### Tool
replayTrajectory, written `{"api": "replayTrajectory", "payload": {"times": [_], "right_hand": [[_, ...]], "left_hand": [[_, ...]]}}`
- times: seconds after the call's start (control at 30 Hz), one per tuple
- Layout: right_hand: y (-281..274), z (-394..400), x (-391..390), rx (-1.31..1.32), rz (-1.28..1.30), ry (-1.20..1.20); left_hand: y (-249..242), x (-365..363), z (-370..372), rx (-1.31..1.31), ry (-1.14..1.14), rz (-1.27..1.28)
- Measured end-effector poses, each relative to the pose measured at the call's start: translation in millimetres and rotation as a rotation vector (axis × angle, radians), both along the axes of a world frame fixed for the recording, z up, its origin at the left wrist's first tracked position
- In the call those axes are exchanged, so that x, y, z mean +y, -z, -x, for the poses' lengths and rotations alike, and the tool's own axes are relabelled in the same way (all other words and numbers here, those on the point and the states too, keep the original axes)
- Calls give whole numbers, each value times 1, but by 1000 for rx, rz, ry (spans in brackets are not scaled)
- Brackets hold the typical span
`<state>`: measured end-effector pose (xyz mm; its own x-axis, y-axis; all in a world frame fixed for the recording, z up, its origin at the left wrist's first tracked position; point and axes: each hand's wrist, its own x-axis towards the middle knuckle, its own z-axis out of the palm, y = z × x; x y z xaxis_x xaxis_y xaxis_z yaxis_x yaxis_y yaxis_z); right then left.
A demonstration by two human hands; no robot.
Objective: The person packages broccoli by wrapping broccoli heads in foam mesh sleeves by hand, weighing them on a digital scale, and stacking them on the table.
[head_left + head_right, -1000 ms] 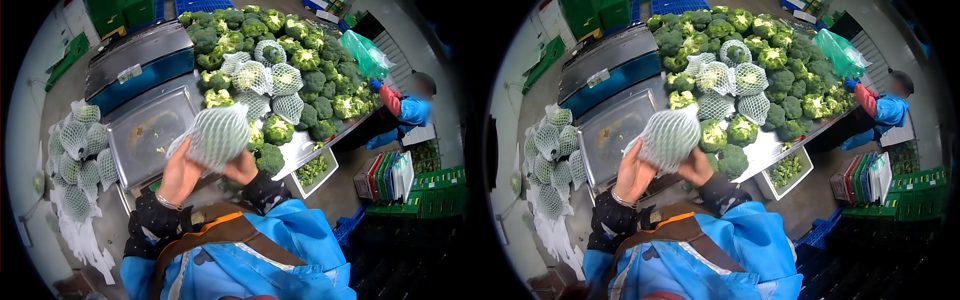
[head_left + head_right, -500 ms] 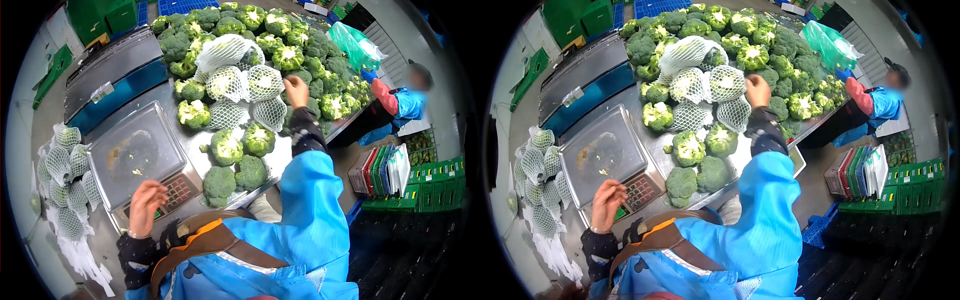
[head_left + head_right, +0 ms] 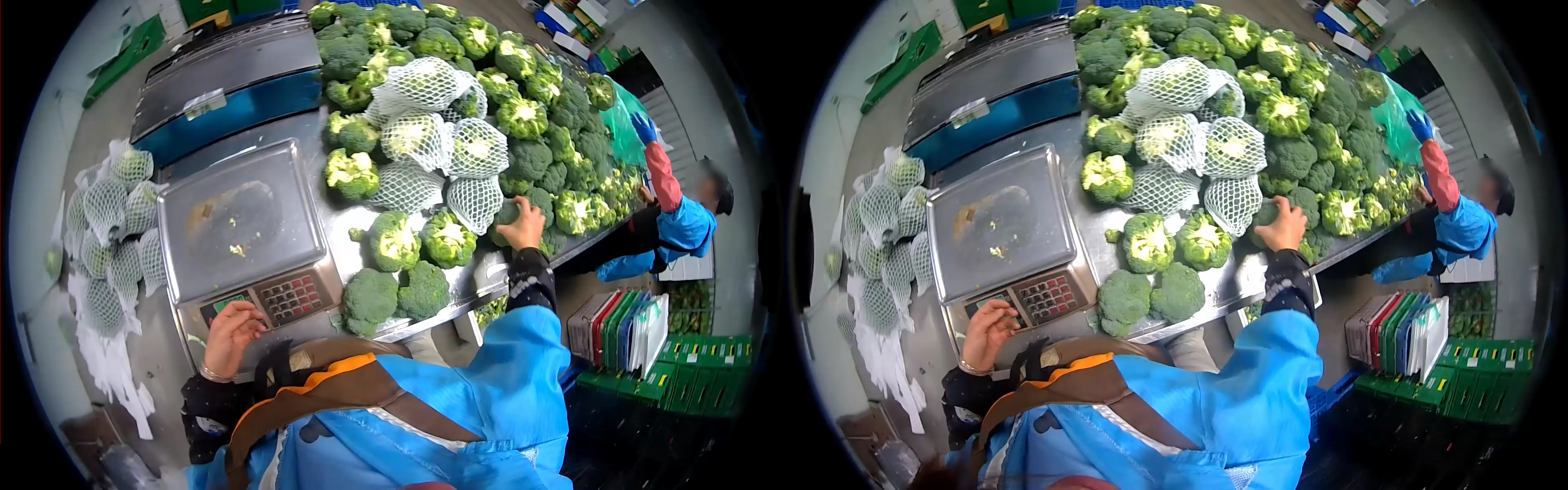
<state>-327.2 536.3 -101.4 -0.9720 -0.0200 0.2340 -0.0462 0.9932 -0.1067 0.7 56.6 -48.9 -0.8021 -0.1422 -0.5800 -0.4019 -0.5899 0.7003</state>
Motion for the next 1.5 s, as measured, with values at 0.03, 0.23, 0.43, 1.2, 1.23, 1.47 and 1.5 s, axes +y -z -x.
{"api": "replayTrajectory", "payload": {"times": [0.03,0.23,0.43,1.2,1.23,1.47,1.5], "right_hand": [[3,0,7,66,110,-26],[20,3,19,-55,96,-301],[12,18,-12,-197,-225,-7],[-99,-93,-419,-371,368,-1357],[-92,-100,-432,-381,417,-1359],[-144,-133,-435,-340,423,-1310],[-148,-133,-432,-429,613,-1260]], "left_hand": [[5,-9,-12,-13,-62,17],[43,-27,-77,-78,-376,10],[49,-55,-103,4,-291,49],[122,-315,-238,-889,-278,2009],[121,-318,-240,-840,-247,2026],[20,-258,-204,-240,-569,1572],[6,-249,-198,35,-613,1208]]}}
